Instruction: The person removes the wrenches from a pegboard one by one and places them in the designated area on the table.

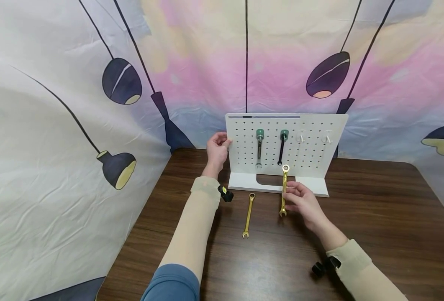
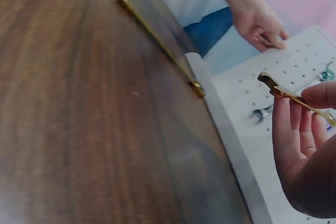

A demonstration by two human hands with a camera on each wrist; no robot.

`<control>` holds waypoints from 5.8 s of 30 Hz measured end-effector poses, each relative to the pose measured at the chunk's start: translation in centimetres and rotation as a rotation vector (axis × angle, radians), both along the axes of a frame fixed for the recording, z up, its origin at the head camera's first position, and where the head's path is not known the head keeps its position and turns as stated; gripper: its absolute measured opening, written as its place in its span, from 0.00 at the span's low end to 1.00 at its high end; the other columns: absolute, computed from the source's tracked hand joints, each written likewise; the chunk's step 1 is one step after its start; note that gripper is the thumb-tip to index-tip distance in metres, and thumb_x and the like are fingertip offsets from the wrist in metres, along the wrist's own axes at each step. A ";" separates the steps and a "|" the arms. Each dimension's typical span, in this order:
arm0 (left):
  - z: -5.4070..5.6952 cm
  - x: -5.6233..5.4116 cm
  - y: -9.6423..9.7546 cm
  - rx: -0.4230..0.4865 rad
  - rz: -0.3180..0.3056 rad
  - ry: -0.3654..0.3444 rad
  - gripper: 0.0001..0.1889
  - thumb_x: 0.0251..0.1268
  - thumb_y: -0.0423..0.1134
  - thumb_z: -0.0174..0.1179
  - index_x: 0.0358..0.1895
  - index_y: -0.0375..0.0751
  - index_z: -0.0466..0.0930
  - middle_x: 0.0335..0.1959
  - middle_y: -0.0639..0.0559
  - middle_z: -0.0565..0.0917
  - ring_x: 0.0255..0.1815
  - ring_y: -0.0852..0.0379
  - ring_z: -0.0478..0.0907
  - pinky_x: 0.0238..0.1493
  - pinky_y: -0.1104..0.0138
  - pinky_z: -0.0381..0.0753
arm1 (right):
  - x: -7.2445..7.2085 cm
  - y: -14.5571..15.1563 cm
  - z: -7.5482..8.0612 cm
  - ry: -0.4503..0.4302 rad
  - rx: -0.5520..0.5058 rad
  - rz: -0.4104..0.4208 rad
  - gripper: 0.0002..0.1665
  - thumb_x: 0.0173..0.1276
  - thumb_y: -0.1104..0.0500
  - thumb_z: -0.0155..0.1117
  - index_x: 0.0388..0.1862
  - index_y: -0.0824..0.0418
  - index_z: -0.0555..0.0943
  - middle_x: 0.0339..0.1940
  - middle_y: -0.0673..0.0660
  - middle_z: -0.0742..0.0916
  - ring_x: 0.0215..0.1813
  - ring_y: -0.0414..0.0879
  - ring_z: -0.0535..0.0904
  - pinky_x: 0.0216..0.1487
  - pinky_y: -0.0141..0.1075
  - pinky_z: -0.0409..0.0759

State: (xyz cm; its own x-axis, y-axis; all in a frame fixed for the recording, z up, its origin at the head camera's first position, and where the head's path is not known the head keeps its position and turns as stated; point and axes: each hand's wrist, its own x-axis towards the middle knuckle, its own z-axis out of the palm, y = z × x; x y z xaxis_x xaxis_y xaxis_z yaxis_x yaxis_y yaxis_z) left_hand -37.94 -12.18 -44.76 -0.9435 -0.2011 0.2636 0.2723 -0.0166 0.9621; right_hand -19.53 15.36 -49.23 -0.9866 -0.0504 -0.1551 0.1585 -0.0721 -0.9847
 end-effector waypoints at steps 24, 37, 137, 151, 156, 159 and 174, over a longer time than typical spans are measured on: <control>-0.1 0.0 0.0 -0.020 0.012 -0.016 0.06 0.70 0.23 0.68 0.46 0.30 0.85 0.34 0.52 0.83 0.35 0.59 0.76 0.37 0.71 0.75 | 1.5 -1.6 -2.5 -0.071 -0.005 0.107 0.31 0.75 0.68 0.66 0.73 0.75 0.69 0.50 0.57 0.86 0.43 0.39 0.84 0.43 0.37 0.88; 0.0 0.1 -0.1 -0.044 0.005 -0.059 0.06 0.72 0.25 0.68 0.49 0.27 0.86 0.36 0.51 0.82 0.37 0.59 0.76 0.38 0.71 0.76 | 2.1 -2.3 -3.2 -0.107 -0.029 0.120 0.32 0.73 0.69 0.67 0.72 0.77 0.70 0.48 0.57 0.87 0.42 0.39 0.85 0.43 0.36 0.88; -0.1 0.0 -0.1 -0.065 0.018 -0.059 0.05 0.73 0.26 0.68 0.47 0.29 0.85 0.35 0.51 0.82 0.36 0.58 0.75 0.36 0.70 0.75 | 2.5 -5.4 -3.2 -0.099 0.234 0.154 0.26 0.65 0.69 0.76 0.60 0.76 0.80 0.37 0.59 0.91 0.40 0.49 0.90 0.42 0.43 0.90; 0.1 0.2 -0.1 -0.073 0.012 -0.071 0.06 0.74 0.28 0.68 0.48 0.29 0.85 0.37 0.50 0.82 0.38 0.57 0.76 0.37 0.69 0.75 | 2.6 -4.7 -2.1 -0.210 0.123 0.220 0.23 0.72 0.69 0.69 0.61 0.80 0.81 0.47 0.62 0.90 0.44 0.43 0.88 0.48 0.37 0.88; 0.0 0.1 0.0 -0.073 0.008 -0.071 0.06 0.74 0.28 0.68 0.48 0.29 0.85 0.36 0.50 0.82 0.38 0.58 0.75 0.37 0.69 0.75 | 2.4 -4.7 -2.0 -0.241 0.079 0.219 0.23 0.72 0.70 0.68 0.62 0.82 0.79 0.48 0.63 0.89 0.43 0.43 0.88 0.50 0.38 0.88; 0.0 0.1 -0.1 -0.081 0.006 -0.072 0.06 0.74 0.28 0.68 0.49 0.29 0.85 0.37 0.50 0.82 0.38 0.58 0.76 0.37 0.69 0.76 | 2.2 -4.7 -2.2 -0.243 0.082 0.213 0.22 0.72 0.70 0.67 0.62 0.82 0.78 0.48 0.65 0.89 0.44 0.45 0.88 0.50 0.40 0.88; 0.2 0.1 -0.2 -0.098 0.008 -0.059 0.05 0.74 0.28 0.67 0.47 0.30 0.85 0.37 0.49 0.83 0.37 0.58 0.76 0.38 0.69 0.76 | 1.8 -5.6 -2.9 -0.172 0.198 0.180 0.22 0.67 0.71 0.73 0.56 0.80 0.78 0.40 0.63 0.91 0.37 0.46 0.88 0.42 0.39 0.90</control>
